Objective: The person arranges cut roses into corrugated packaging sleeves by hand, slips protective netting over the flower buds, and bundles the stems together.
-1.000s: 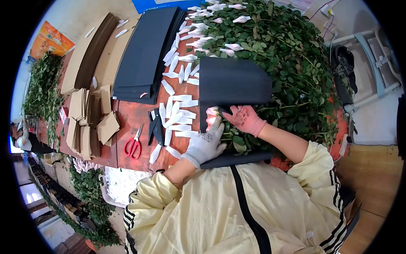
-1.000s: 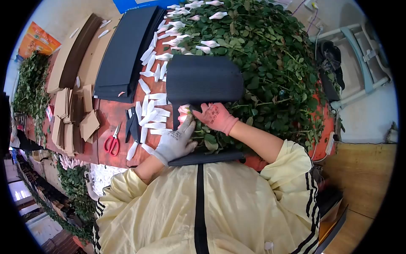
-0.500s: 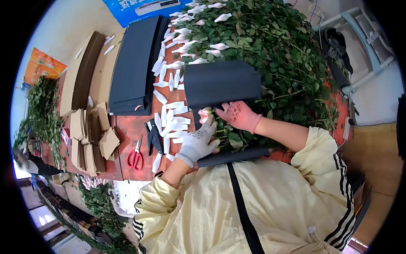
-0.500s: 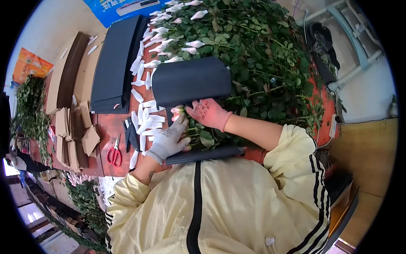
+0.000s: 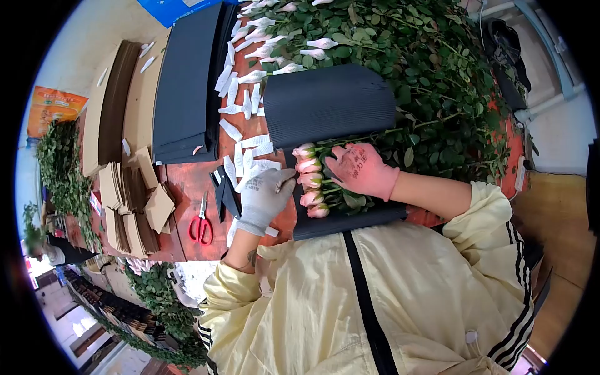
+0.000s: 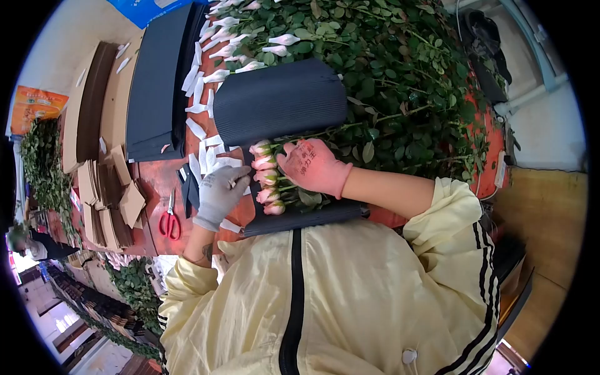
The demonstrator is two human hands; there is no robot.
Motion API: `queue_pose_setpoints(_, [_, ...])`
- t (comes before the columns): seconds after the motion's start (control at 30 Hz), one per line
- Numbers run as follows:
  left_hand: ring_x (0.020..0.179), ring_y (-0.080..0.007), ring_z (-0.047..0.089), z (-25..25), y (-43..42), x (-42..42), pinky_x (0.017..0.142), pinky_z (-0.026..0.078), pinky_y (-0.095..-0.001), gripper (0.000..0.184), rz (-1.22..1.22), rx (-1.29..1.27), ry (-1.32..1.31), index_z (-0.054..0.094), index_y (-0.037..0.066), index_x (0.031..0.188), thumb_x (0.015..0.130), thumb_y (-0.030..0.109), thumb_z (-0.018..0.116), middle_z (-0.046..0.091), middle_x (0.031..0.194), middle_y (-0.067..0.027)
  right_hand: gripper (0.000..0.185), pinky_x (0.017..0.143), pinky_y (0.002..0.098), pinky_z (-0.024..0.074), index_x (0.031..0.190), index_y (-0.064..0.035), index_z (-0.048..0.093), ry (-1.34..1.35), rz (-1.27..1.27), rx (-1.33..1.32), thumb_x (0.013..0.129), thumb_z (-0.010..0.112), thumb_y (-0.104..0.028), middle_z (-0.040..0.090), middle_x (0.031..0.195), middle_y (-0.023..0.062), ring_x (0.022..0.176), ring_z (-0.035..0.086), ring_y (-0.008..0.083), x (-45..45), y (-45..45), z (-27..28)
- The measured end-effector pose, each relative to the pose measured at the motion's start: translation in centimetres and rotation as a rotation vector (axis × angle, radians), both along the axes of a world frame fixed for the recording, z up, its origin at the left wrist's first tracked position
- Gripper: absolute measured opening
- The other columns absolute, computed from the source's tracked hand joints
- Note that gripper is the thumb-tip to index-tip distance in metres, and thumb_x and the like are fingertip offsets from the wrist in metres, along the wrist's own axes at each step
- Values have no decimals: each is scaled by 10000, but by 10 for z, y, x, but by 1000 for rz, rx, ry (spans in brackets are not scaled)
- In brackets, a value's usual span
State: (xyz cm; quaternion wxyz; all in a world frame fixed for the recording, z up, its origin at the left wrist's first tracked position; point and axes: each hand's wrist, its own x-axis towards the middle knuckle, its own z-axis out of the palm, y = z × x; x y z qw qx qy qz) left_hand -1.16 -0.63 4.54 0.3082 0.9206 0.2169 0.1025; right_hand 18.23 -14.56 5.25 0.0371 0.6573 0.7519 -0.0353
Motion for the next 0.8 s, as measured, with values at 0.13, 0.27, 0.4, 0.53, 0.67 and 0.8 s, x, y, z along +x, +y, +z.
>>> queue_pose_setpoints(0.13, [668, -259, 609, -4, -11, 0, 579, 466, -372, 166, -107, 36, -225, 675, 103, 932, 807, 174, 591, 608, 720, -83, 282, 634, 358, 421, 943, -73, 552, 52, -51, -116, 777, 548, -300, 524, 825, 42, 764, 560, 197, -4, 15, -6])
queue_pose_setpoints(0.27, [688, -255, 614, -5, -6, 16, 597, 481, -376, 183, -152, 92, -19, 684, 149, 959, 833, 178, 555, 618, 734, -76, 258, 617, 361, 435, 897, -91, 542, 30, -25, 32, 768, 570, -313, 534, 838, 52, 758, 577, 214, -4, 13, -5])
queue_pose_setpoints(0.4, [693, -243, 617, -28, 15, 19, 586, 475, -375, 227, -233, 53, -28, 686, 190, 1019, 849, 216, 537, 625, 730, -58, 266, 608, 358, 452, 892, -90, 535, 96, 88, -37, 766, 588, -318, 531, 841, 55, 769, 590, 227, -6, 5, 3])
queue_pose_setpoints(0.53, [677, -234, 613, -37, 17, 21, 587, 474, -364, 215, -232, 97, -51, 690, 190, 1010, 850, 240, 555, 621, 712, -52, 214, 611, 362, 465, 888, -77, 560, 112, 111, -144, 768, 572, -254, 560, 833, 60, 758, 605, 222, -1, 11, -15])
queue_pose_setpoints(0.67, [704, -234, 622, -34, 21, 24, 604, 477, -368, 220, -261, 88, -82, 687, 182, 1012, 839, 263, 577, 631, 731, -61, 161, 609, 365, 469, 853, -71, 580, 161, 124, -126, 769, 534, -200, 594, 816, 73, 726, 615, 225, 0, 14, -16])
queue_pose_setpoints(0.8, [754, -251, 635, -21, 12, 27, 636, 483, -380, 267, -203, -22, -33, 677, 163, 989, 791, 335, 628, 646, 767, -79, 160, 612, 368, 464, 842, -78, 578, 162, 103, -131, 767, 539, -214, 595, 822, 80, 722, 613, 231, -2, 8, -14])
